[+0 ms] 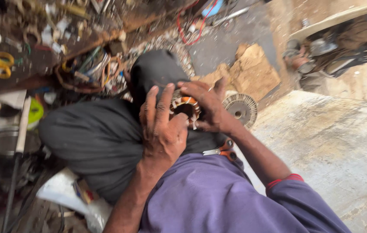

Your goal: The person is repairing a cylindrical electrical component, likely a motor stator, by hand. They are wrapping white wire around the copper windings, using a pair of scissors to cut the wire, and adjusting the component's position.

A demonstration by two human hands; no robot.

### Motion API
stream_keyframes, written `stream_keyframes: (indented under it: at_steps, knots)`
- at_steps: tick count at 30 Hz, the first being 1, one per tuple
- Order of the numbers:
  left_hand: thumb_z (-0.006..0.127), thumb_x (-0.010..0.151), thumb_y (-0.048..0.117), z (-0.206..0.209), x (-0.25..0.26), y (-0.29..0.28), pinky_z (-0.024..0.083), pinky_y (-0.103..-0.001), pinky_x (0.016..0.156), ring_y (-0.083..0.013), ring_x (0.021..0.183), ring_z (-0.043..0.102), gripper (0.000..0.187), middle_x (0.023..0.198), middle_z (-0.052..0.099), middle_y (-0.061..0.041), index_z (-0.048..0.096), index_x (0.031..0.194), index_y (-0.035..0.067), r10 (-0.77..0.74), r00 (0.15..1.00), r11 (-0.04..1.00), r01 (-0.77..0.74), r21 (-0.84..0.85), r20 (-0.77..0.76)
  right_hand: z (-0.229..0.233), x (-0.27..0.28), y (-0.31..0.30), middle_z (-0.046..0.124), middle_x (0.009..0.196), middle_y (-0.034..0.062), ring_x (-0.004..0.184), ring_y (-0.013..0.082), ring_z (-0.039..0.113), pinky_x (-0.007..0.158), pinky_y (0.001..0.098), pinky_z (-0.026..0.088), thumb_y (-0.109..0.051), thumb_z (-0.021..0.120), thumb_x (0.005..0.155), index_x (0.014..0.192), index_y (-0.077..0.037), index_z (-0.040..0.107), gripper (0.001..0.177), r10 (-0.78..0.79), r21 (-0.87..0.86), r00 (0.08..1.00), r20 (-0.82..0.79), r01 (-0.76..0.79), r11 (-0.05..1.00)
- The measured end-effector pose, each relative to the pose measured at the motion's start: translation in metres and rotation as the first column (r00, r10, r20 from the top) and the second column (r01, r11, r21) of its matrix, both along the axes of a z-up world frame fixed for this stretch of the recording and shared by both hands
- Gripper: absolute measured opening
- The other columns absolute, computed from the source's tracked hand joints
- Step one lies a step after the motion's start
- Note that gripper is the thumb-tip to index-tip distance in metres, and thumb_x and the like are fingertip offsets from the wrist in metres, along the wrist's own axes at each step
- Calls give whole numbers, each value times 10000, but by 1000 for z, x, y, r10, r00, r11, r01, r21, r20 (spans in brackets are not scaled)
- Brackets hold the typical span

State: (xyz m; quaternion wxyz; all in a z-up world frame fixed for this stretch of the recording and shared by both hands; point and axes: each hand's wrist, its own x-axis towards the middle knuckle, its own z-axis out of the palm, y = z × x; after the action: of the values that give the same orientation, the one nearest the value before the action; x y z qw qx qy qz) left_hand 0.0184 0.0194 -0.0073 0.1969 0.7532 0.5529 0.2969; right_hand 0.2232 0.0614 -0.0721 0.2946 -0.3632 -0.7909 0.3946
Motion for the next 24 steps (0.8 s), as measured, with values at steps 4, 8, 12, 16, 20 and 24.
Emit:
stream_keyframes:
  at_steps: [4,8,12,16,20,24]
  knots:
    - [766,729,73,6,1,18,314,-604,1106,-513,1407,369,84,1517,469,-238,733,806,74,-15,999,987,22,-161,45,9,9,-7,487,1521,214,1437,391,465,1205,627,149,-363,876,771,1485,-8,422,918,-100,-1,995,-6,100,995]
    - [781,711,91,7,0,33,269,-602,1121,-489,1399,355,81,1511,461,-218,763,789,85,-78,997,969,71,-235,-19,11,7,-26,513,1274,40,1483,392,444,1292,658,116,-343,923,793,1178,-105,502,618,-249,212,956,-152,278,937]
    - [797,714,127,4,3,39,248,-613,1119,-467,1393,355,85,1501,460,-190,788,792,94,-137,987,946,105,-307,-82,8,0,-50,515,1445,188,1568,555,165,1225,643,157,-131,861,846,1027,-90,656,276,-339,125,930,-141,357,926]
    - [796,754,162,7,6,42,242,-620,1135,-447,1400,357,93,1504,464,-166,803,828,106,-137,979,945,84,-317,-149,6,-10,-57,574,1351,136,1507,570,205,1145,634,289,-76,843,804,943,-70,652,236,-415,195,909,-48,416,888]
    - [791,754,191,19,4,40,236,-644,1118,-439,1410,338,162,1516,463,-181,779,871,79,-139,961,943,55,-328,-237,10,-11,-63,584,1391,116,1231,313,617,989,396,530,-135,792,937,1037,-76,624,204,-398,-88,913,87,405,910]
    - [778,751,188,36,-3,26,260,-650,1123,-456,1413,348,199,1461,486,-221,716,828,16,-69,938,987,15,-160,-339,21,5,-66,549,1327,153,1207,315,587,1008,403,499,-81,731,937,1012,-50,553,196,-348,-11,937,39,349,937]
